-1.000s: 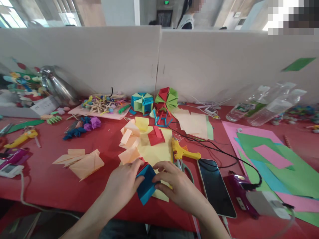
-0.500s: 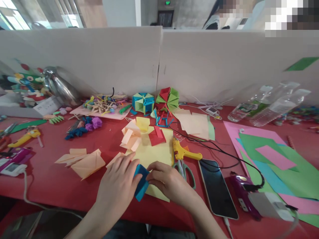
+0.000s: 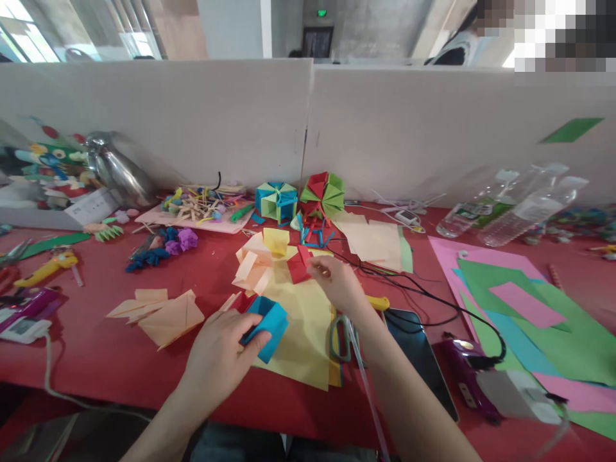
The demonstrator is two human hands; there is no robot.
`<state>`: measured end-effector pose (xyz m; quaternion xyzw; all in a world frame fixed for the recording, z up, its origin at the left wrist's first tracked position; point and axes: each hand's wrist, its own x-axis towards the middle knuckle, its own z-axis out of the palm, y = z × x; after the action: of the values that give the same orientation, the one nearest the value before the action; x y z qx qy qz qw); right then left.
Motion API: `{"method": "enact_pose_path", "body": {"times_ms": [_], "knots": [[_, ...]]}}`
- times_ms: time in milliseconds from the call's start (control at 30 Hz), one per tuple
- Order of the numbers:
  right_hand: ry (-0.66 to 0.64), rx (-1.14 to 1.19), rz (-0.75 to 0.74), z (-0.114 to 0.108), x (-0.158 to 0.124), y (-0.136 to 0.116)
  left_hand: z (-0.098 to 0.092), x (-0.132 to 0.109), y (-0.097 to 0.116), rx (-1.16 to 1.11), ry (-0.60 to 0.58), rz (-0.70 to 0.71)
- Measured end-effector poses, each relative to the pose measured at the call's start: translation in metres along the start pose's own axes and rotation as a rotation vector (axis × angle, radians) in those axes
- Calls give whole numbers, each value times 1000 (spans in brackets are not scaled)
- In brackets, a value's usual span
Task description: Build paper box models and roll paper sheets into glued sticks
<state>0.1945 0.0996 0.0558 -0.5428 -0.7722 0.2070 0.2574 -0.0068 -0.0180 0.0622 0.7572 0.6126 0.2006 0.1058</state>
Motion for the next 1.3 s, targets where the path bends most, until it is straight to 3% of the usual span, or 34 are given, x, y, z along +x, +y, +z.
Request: {"method": "enact_pose_path", "body": {"times_ms": [100,200,467,567,733,867,1033,1133,1300], "knots": [[29,-96,113,0,25,12,1,2,-8,-112,49,-76],[0,-184,154,-5,30,18,4,4,-14,-210,70,-121],[-212,-484,204,-38,-29,57,12,7,-16,-493,125,-190],[-217,-558,190,-32,-43,67,15,9,-15,-546,111,-158],[-164,-587,176,-20,-42,76,16,9,-14,-425,64,-44],[-126,-499,120,-28,-43,80,15,7,-12,-407,16,-13],[14,-39,-99,-40,-61,63,14,9,-10,-403,-25,15],[-27,142,-200,-37,-75,41,14,11,-11,-378,-31,29],[-215,328,-242,-26,-92,9,13,13,-12,-344,-33,44]]}}
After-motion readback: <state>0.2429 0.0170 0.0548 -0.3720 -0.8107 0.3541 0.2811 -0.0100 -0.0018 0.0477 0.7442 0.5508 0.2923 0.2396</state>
